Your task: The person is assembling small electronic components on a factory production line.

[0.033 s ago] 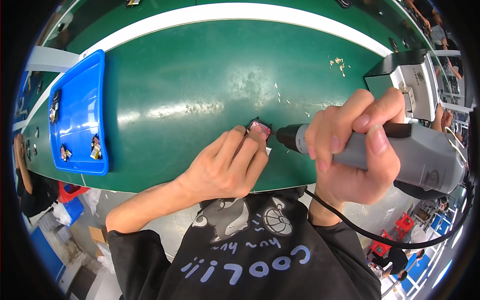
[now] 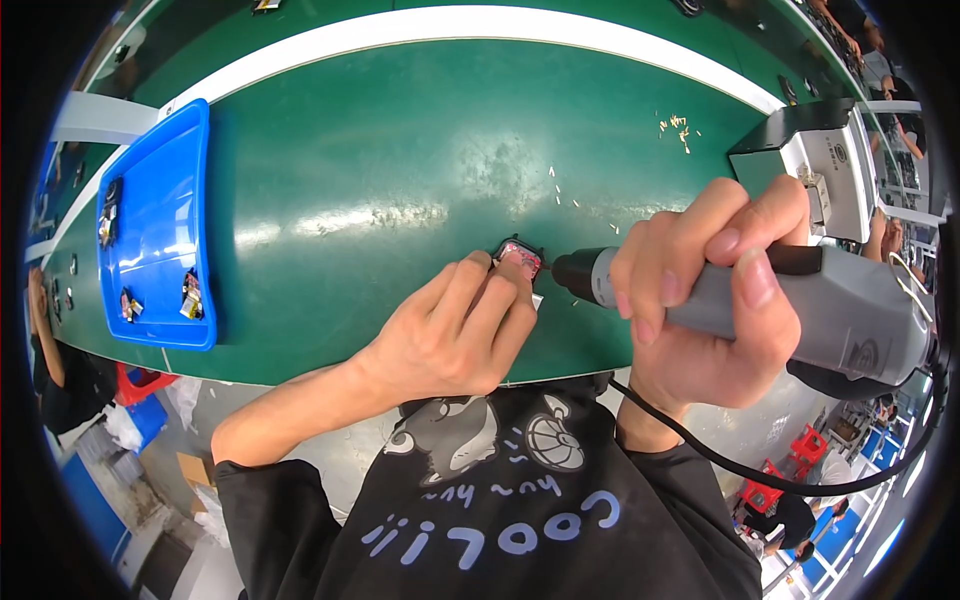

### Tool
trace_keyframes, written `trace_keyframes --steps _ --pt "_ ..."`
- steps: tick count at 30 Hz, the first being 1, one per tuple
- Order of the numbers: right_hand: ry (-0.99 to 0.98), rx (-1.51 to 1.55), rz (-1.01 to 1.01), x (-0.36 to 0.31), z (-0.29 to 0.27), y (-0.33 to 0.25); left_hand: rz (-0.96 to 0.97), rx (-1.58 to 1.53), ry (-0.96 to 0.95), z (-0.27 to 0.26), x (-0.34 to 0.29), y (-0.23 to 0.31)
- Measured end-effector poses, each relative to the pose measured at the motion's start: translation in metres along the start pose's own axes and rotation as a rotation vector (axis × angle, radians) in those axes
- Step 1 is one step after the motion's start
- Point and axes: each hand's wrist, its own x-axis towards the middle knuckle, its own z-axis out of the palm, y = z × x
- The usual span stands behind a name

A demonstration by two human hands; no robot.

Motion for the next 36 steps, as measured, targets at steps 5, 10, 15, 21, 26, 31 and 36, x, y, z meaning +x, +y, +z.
trace_keyframes --steps 5,10,15,21,26,31,36 --pt "0.039 0.074 0.010 -0.0005 -0.0008 -0.0004 0.019 0.024 -0.001 -0.0002 0.0003 -0.0008" --pt "-0.004 0.065 0.007 0.0004 -0.0025 0.0009 -0.015 -0.008 -0.057 -0.0011 -0.0034 0.0023" --pt "-0.003 0.042 0.000 0.0013 0.0004 0.0012 -0.028 -0.015 -0.059 -0.0016 -0.0029 0.0031" --pt "0.000 0.068 -0.010 0.0009 0.0024 0.0021 -0.039 -0.028 -0.068 -0.0006 -0.0030 0.0034" --pt "0.008 0.054 -0.025 0.0016 0.0028 0.0034 -0.039 -0.010 -0.014 0.0003 -0.0007 0.0038" --pt "0.022 0.027 -0.006 0.0006 0.0050 0.0039 -0.047 -0.029 -0.037 -0.0012 -0.0022 0.0061" --pt "0.061 0.041 0.023 0.0004 0.0050 0.0073 -0.077 -0.041 -0.070 -0.0037 0.0002 0.0062"
